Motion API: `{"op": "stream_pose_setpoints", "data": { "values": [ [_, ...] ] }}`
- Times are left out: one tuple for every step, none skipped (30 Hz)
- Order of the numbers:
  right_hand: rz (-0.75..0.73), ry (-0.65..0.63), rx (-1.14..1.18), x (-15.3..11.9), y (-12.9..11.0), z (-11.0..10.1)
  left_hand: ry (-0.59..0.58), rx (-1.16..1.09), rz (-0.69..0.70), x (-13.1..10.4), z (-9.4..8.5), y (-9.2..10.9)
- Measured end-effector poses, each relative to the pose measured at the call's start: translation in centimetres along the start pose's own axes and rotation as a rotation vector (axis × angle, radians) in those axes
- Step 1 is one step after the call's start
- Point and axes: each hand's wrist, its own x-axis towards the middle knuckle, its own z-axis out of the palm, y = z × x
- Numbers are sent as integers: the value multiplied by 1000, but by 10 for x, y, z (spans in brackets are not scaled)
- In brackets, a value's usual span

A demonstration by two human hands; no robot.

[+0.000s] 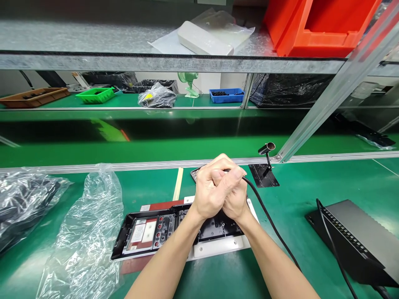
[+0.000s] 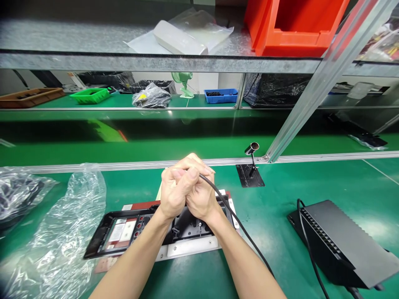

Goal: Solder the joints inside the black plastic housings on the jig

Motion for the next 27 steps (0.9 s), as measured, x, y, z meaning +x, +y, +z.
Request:
{"op": "stream_pose_setpoints", "data": {
  "values": [
    [-5,4,2,0,-1,0,-2,-1,9,0,0,0],
    [-8,8,4,0,-2,0,-5,-5,21,0,0,-1],
    [-9,12,5,0,-3,0,-7,-11,33,0,0,-1],
    [-8,16,6,0,-3,0,-7,-17,42,0,0,-2],
    [-6,19,8,0,-2,0,-7,-20,48,0,0,-2],
    [-2,19,10,-1,-2,0,-6,-21,48,0,1,-2],
    [2,19,13,-1,-1,0,-5,-20,46,0,1,-2],
    [6,19,17,-2,1,0,-6,-19,45,0,1,-2],
    [9,20,22,-2,2,0,-7,-19,43,0,1,-2],
    [12,21,28,-3,4,0,-8,-18,42,0,1,-3],
    [15,23,35,-3,5,0,-10,-17,42,1,1,-3],
    [18,26,43,-4,6,0,-10,-17,41,1,1,-3],
    [21,29,51,-4,8,0,-10,-17,39,1,1,-3],
    [24,33,59,-4,9,0,-11,-17,35,1,1,-3],
    [26,36,67,-4,9,0,-12,-18,31,1,1,-4],
    [28,40,74,-4,10,0,-13,-20,28,1,1,-4],
    [29,44,82,-5,10,-1,-16,-20,25,1,1,-4],
    [30,48,89,-5,10,-1,-20,-21,24,1,2,-4],
    [30,51,95,-5,10,-1,-22,-22,26,1,3,-5],
    [30,53,101,-5,10,-1,-22,-23,29,0,3,-5],
    [30,53,104,-5,10,-1,-20,-23,31,0,4,-5],
    [30,52,107,-5,10,-1,-18,-23,32,0,4,-5],
    [32,50,108,-6,10,-1,-16,-24,35,0,4,-4],
    [34,46,109,-6,10,-1,-16,-25,40,0,5,-4],
    [37,43,109,-6,10,-1,-17,-26,45,0,4,-4],
    [40,39,109,-6,9,-1,-18,-26,51,0,4,-4],
    [43,35,110,-6,9,-1,-18,-26,58,-1,4,-4]
  ]
}}
